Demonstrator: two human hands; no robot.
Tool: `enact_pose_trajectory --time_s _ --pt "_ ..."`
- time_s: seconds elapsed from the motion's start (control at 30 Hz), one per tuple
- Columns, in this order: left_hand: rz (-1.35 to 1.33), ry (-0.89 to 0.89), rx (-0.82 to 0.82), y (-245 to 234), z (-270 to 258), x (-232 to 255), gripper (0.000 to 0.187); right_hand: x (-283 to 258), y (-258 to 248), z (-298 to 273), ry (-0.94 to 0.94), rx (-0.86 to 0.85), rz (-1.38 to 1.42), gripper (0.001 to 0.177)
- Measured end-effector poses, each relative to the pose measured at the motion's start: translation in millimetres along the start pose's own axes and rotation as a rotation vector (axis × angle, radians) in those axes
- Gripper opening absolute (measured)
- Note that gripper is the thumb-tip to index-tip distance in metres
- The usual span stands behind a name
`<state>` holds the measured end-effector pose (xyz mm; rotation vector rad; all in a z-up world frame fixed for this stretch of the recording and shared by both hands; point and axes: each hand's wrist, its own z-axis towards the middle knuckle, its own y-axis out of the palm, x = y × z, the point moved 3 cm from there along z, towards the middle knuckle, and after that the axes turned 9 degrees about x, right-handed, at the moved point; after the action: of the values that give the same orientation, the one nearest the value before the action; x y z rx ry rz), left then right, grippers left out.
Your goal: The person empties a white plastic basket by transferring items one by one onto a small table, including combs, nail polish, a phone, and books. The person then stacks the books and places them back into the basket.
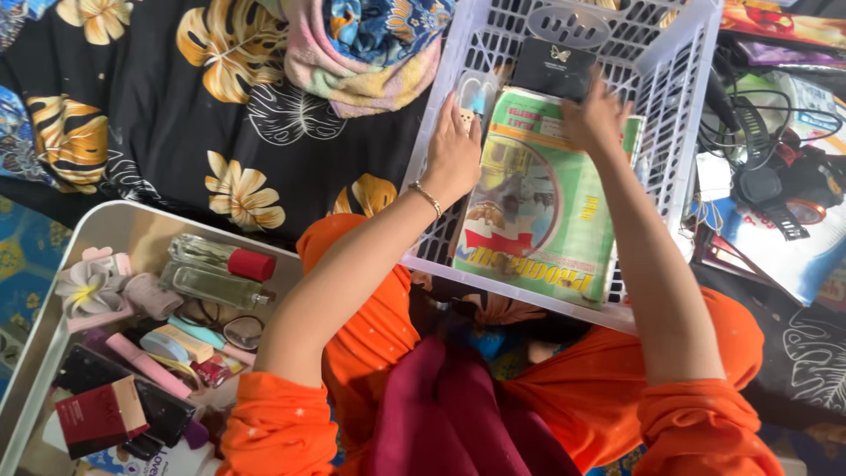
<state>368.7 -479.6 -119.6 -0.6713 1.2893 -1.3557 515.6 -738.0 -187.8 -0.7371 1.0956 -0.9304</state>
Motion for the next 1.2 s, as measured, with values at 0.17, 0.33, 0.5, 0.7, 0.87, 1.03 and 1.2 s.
enact_pose_trajectory --time_s 0.17,0.33,0.5,0.7,0.87,1.03,1.2 --pt "-0.15 -0.026 -0.336 22.9 -12.2 21.4 0.088 -14.5 -5.9 -0.3 0.227 -0.287 0.09 0.063" --pt "-0.458 -0.105 -0.352 18.8 -2.8 8.9 0.07 -14.0 -16.4 13.4 0.143 -0.066 0.445 0.053" --pt "-0.733 -0.464 -0.335 24.3 14.0 -2.1 0.053 -4.7 -6.5 22.2 0.413 -0.091 1.126 0.056" --pt "-0.769 -0.46 -0.432 29.1 12.2 -5.4 0.048 -1.9 -3.5 19.3 0.549 -0.328 1.239 0.059" --pt "-1.027 -0.637 -0.44 19.4 25.1 -28.2 0.057 -3.9 -2.7 12.2 0.627 -0.332 1.26 0.06" --pt "-1.601 -0.958 -0.416 27.9 26.1 -31.1 0.07 11.0 -0.9 20.6 0.643 -0.152 1.271 0.066" --pt "-1.539 -0.778 -0.511 94.5 28.2 -18.6 0.056 30.6 -4.9 18.2 0.59 0.189 1.165 0.073"
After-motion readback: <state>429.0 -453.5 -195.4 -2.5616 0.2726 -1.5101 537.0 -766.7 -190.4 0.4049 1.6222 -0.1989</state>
